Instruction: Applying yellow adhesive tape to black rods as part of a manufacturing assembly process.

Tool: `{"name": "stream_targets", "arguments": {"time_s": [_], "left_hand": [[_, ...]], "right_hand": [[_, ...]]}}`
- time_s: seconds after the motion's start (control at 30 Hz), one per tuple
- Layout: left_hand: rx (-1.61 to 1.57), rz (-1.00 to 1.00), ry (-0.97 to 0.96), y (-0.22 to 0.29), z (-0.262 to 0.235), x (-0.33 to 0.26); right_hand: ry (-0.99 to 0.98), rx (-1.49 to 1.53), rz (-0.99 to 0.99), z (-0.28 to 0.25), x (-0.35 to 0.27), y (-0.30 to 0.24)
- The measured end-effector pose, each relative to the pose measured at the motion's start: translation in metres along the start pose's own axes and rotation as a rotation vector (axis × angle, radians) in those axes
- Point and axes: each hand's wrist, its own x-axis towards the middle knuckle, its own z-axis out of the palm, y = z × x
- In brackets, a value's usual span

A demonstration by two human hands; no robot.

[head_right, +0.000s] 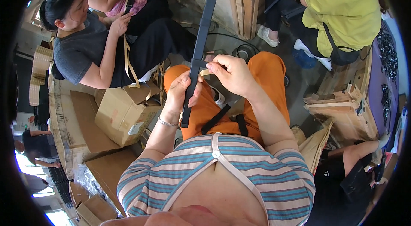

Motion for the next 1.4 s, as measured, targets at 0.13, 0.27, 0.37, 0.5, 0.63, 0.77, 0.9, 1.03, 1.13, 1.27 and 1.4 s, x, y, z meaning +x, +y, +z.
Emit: {"name": "stream_targets", "arguments": {"time_s": [0.13, 0.27, 0.37, 0.5, 0.63, 0.77, 0.9, 1.03, 1.13, 1.27, 1.4], "left_hand": [[0.072, 0.067, -0.037, 0.002, 0.002, 0.003], [0.117, 0.005, 0.05, 0.002, 0.007, 0.004], [0.13, -0.07, 0.162, 0.001, 0.005, 0.007], [0.141, -0.077, 0.28, 0.001, 0.008, 0.01], [0.121, -0.031, 0.268, 0.003, 0.002, 0.011], [0.115, 0.031, 0.109, 0.009, 0.005, 0.013], [0.0, 0.009, 0.01, 0.008, 0.002, 0.01], [-0.092, -0.026, -0.033, 0.008, 0.004, 0.009], [-0.116, -0.058, -0.022, 0.007, 0.003, 0.009], [-0.132, -0.107, -0.032, 0.009, -0.001, 0.015], [-0.239, -0.163, -0.109, 0.007, 0.0, 0.027]], "right_hand": [[0.017, 0.017, -0.051, 0.001, 0.002, -0.004], [0.027, -0.046, -0.055, 0.0, 0.0, -0.008], [0.048, -0.043, -0.037, 0.002, -0.003, -0.002], [0.131, -0.086, -0.128, 0.005, -0.006, -0.008], [0.124, -0.092, -0.133, -0.003, -0.016, -0.027], [0.16, -0.083, -0.211, -0.004, -0.023, -0.029], [0.159, -0.107, -0.205, -0.005, -0.029, -0.032], [0.166, -0.076, -0.167, -0.009, -0.031, -0.028], [0.18, -0.038, -0.139, -0.009, -0.03, -0.023], [0.168, -0.026, -0.119, -0.012, -0.022, -0.015], [0.088, 0.168, 0.077, -0.02, -0.013, -0.006]]}}
